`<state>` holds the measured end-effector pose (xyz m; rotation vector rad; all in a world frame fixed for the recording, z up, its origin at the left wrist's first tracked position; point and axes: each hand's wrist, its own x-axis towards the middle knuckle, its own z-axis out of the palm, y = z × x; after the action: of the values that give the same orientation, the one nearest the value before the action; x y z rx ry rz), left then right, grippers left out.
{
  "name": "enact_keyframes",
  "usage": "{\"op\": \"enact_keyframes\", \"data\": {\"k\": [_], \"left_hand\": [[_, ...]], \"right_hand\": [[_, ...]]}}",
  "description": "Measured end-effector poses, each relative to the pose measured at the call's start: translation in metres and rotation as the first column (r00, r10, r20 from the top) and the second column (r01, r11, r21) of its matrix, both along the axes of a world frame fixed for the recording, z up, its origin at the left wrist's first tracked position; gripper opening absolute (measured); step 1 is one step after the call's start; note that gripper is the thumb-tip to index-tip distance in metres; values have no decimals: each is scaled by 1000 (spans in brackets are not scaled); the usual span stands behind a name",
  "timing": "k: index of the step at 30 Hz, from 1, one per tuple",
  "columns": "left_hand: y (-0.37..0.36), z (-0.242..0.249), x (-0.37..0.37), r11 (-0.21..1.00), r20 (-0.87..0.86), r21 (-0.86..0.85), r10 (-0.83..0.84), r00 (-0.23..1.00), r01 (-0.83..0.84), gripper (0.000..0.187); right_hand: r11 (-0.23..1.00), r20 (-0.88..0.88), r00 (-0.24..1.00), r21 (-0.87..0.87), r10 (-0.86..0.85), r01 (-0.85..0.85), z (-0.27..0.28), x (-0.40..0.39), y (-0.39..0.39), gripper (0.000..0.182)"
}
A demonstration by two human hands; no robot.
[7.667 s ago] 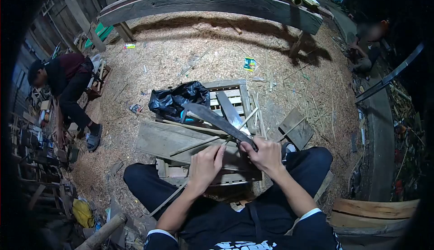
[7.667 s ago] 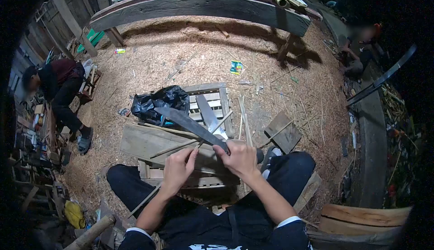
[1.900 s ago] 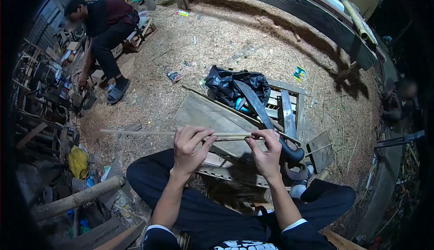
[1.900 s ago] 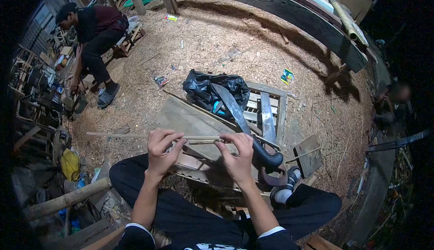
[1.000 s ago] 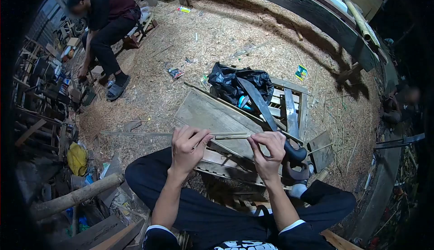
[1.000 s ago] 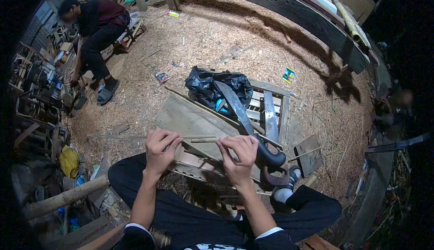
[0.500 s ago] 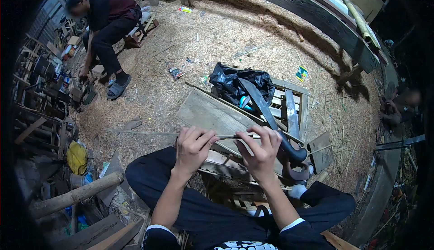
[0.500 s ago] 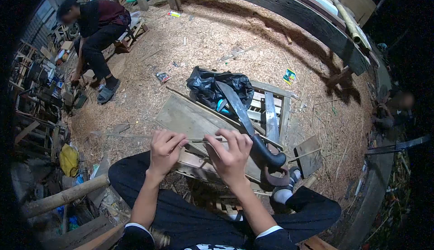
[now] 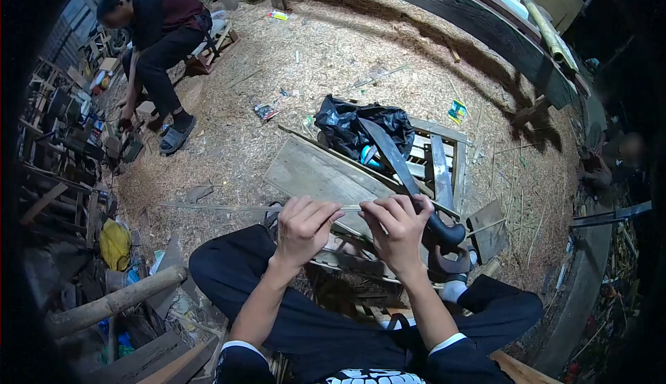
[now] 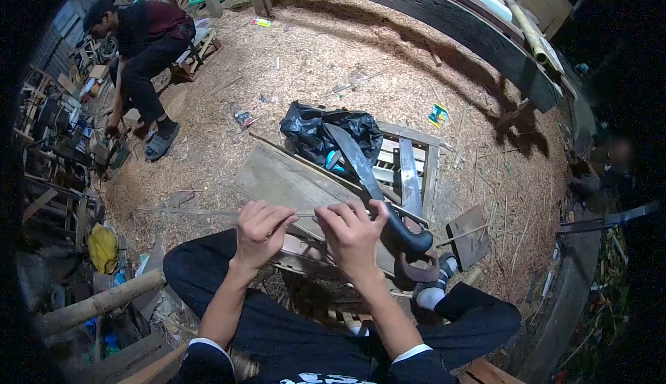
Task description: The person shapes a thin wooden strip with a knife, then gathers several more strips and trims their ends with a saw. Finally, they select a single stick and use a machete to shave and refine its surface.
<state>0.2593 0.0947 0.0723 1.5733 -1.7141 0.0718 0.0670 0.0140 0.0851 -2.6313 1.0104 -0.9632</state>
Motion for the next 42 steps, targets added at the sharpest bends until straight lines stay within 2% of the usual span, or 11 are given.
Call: {"op": "enact_keyframes", "data": {"k": [7,13,15,23,27,30,33,36,42], "left_hand": [[-14,4,-14,1000,-50,-4,-7,999,6,15],[-26,-2,-34,995,-21,-12,-96,995,95,16],[-31,-2,-43,988,-48,-17,-156,987,155,16],[-43,-6,-77,979,8,-28,-201,980,201,18],[-51,-1,-84,969,-15,-28,-244,970,244,16],[-48,2,-95,968,-26,11,-251,968,251,15],[-50,-4,-100,975,-9,-36,-222,975,221,16],[-55,-4,-106,974,71,-55,-214,974,218,17],[-61,-10,-120,967,41,-84,-239,970,241,18]], "right_hand": [[997,61,995,6,-83,83,-1,-18,0,18],[986,-8,986,-22,-168,167,4,-41,0,18],[980,37,979,4,-201,201,-6,-53,3,17],[946,102,942,88,-320,312,-14,-84,8,12],[937,89,936,105,-342,332,-11,-93,10,13],[944,69,941,24,-331,330,-8,-97,7,13],[953,112,946,65,-303,297,-13,-103,6,12],[925,85,923,96,-375,367,-12,-104,11,11],[915,78,914,115,-398,388,-6,-119,9,11]]}}
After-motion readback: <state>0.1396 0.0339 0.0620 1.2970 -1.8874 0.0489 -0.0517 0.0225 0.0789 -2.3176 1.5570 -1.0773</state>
